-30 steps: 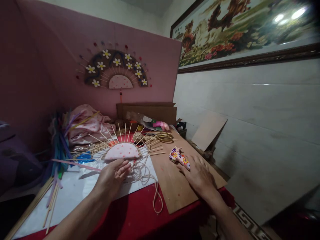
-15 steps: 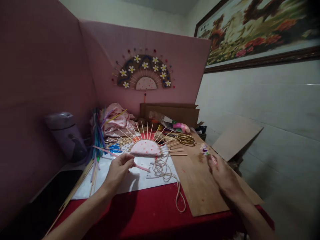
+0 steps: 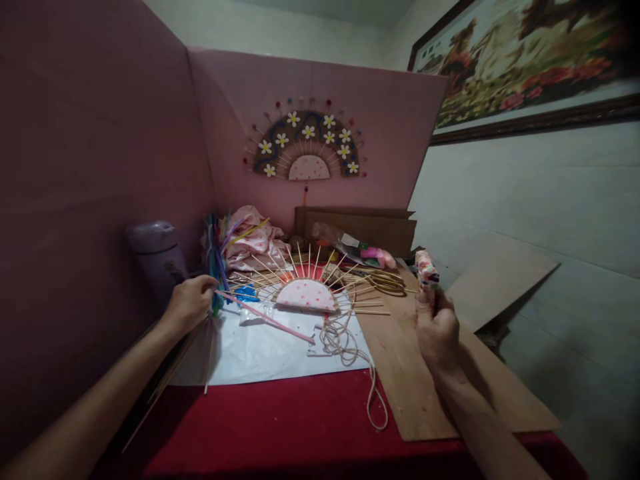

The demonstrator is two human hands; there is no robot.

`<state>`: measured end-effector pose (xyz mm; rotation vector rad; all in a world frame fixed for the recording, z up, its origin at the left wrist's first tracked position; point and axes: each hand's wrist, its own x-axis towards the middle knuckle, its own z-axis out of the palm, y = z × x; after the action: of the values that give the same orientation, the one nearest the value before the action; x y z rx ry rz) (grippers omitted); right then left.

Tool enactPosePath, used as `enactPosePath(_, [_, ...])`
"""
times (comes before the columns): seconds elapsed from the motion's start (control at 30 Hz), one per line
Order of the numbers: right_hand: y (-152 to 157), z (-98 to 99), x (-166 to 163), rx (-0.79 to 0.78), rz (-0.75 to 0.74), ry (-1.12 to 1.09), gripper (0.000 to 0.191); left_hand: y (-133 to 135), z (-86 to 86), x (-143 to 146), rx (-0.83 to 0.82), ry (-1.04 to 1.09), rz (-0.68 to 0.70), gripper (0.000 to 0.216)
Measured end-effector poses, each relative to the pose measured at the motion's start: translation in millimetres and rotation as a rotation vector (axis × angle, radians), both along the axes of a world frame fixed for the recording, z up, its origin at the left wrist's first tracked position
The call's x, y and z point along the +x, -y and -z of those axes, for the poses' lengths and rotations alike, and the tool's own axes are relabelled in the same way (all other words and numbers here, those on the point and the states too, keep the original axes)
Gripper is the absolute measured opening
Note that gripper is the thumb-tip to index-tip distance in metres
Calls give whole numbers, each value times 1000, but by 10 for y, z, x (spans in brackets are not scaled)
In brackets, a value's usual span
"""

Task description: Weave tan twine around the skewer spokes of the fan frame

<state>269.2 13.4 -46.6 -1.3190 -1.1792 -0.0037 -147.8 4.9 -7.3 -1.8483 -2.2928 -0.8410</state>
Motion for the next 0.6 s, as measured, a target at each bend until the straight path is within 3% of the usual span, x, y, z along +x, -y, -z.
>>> enactPosePath(0.2, [42,158,-68,-13,-55,23,43,-290,94,40,-202,-155,181,28])
enactPosePath(0.33, [74,204,-98,-64,-133,4,41,-464,92,31,-299,-246,154,25])
enactPosePath(0.6, [105,196,-122,-142,-136,-37,42,-573,47,110,-364,-381,49,27])
